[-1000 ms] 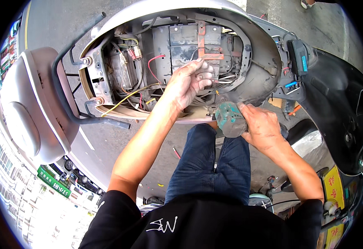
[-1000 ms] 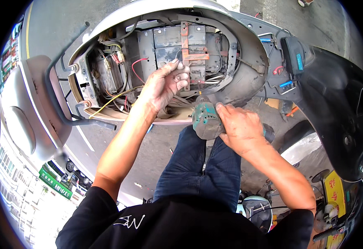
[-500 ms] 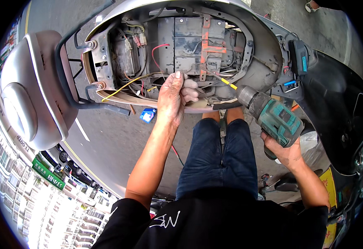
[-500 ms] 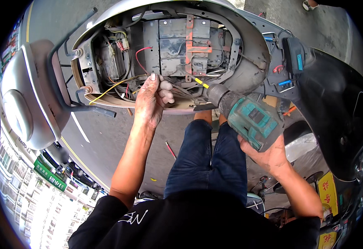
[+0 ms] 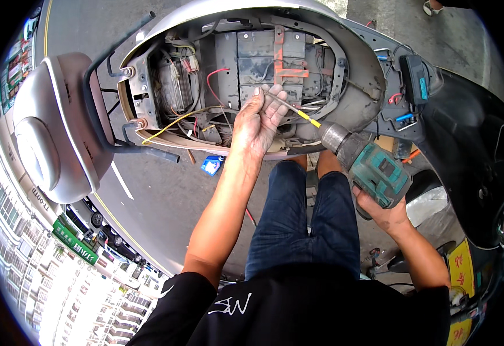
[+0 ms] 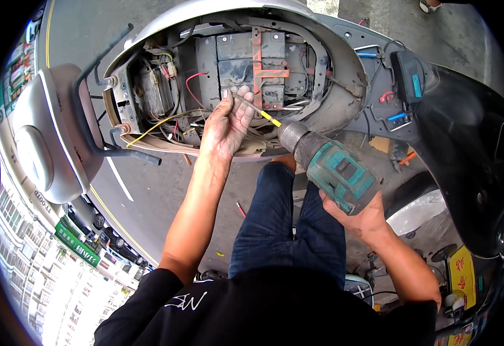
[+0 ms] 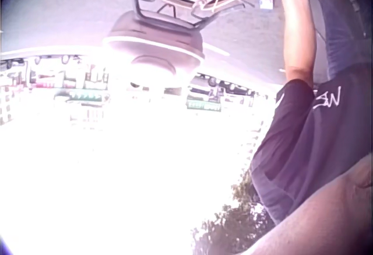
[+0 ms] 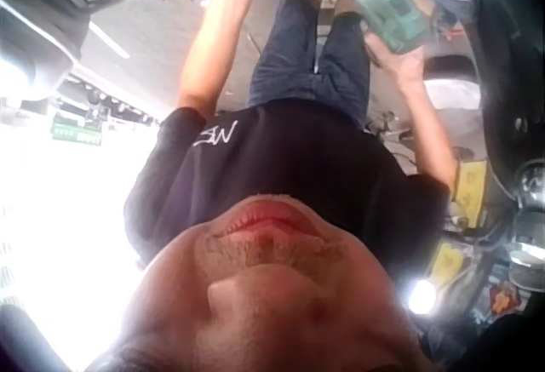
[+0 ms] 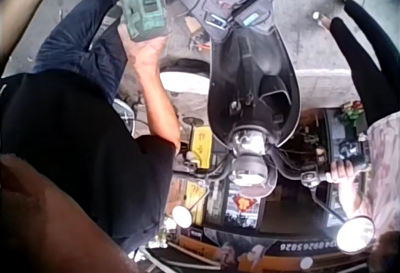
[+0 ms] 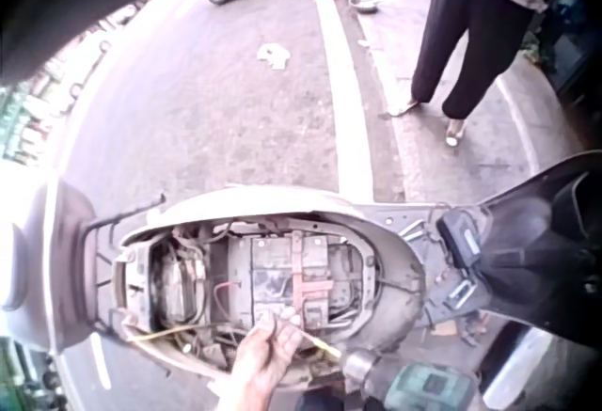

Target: The person uses a power drill and their hands to disassemble and adjust electrical components and screws inside the battery compartment of a scooter.

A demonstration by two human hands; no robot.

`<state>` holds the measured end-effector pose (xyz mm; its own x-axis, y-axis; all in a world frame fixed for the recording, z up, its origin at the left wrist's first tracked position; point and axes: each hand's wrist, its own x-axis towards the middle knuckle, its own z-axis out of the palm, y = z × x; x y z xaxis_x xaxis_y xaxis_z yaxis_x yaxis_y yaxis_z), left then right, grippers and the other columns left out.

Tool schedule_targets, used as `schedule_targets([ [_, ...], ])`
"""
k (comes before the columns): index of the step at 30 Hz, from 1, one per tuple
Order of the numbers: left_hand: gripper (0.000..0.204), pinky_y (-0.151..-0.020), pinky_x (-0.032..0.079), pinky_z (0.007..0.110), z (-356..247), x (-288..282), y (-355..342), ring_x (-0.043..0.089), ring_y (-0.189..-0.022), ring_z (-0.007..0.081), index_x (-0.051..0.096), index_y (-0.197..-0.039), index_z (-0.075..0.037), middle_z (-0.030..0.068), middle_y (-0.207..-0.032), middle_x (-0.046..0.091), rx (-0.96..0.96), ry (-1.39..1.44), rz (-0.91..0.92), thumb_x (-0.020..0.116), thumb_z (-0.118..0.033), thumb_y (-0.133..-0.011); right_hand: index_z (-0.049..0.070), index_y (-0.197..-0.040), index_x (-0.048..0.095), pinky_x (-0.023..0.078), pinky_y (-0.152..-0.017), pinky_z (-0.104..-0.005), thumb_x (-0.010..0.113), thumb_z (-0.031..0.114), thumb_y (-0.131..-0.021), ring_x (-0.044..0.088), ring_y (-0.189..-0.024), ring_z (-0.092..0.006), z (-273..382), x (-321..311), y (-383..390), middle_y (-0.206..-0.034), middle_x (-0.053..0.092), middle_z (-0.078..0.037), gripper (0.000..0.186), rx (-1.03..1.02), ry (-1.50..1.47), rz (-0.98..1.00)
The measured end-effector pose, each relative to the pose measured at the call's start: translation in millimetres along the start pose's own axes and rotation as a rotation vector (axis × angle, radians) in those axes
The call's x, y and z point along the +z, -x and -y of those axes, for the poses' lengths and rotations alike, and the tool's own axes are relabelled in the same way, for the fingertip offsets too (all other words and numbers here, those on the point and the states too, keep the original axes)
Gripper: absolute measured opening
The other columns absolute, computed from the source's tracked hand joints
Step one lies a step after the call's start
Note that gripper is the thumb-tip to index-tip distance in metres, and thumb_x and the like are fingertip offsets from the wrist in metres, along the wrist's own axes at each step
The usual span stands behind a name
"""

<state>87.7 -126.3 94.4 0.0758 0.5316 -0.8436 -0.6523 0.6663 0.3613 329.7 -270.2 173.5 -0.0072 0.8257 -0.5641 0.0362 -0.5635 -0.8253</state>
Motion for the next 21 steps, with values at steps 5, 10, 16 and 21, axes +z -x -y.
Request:
schedule_targets([
  [5, 0.020, -0.076, 0.058, 0.035, 0.7, 9.9, -1.8, 0.066, -0.094, 0.0257, 0.054, -0.105, -0.002, 0.0182, -0.107, 0.064, 0.031, -0.138, 0.132, 0.049, -0.020, -0.097, 0.001, -0.112, 0.057, 0.051, -0.075, -0.0268, 0.066, 0.005, -0.078, 0.061, -0.080, -0.0123, 20.2, -20.6, -1.5, -0.096, 0.064, -0.006, 0.036, 0.245, -0.242, 0.051],
  [10, 0.019, -0.068, 0.059, 0.030, -14.4, 7.3, -5.0, 0.069, -0.079, 0.0243, 0.054, -0.102, 0.001, 0.0204, -0.097, 0.065, 0.003, -0.461, 0.191, 0.051, -0.017, -0.096, -0.001, -0.113, 0.056, 0.051, -0.068, -0.0289, 0.063, 0.008, -0.079, 0.060, -0.074, -0.0140, 21.4, -36.5, -9.6, -0.100, 0.066, -0.009, 0.036, 0.402, -0.516, 0.065],
  [16, 0.017, -0.064, 0.059, 0.030, -30.4, 6.4, 0.2, 0.069, -0.074, 0.0242, 0.056, -0.098, 0.002, 0.0182, -0.089, 0.067, -0.134, -0.566, 0.185, 0.055, -0.014, -0.094, -0.001, -0.111, 0.058, 0.051, -0.078, -0.0323, 0.068, 0.007, -0.072, 0.065, -0.083, -0.0200, 4.2, -56.3, -14.9, -0.103, 0.066, -0.011, 0.041, -0.042, 0.192, 0.218],
  [21, 0.017, -0.059, 0.059, 0.030, -34.3, -3.2, 11.0, 0.069, -0.069, 0.0243, 0.056, -0.097, 0.001, 0.0176, -0.081, 0.067, -0.249, -0.505, 0.156, 0.055, -0.015, -0.094, -0.002, -0.113, 0.058, 0.051, -0.079, -0.0351, 0.074, 0.017, -0.067, 0.066, -0.090, -0.0277, 4.3, -64.0, -33.5, -0.104, 0.066, -0.013, 0.052, -0.416, 0.387, 0.274],
])
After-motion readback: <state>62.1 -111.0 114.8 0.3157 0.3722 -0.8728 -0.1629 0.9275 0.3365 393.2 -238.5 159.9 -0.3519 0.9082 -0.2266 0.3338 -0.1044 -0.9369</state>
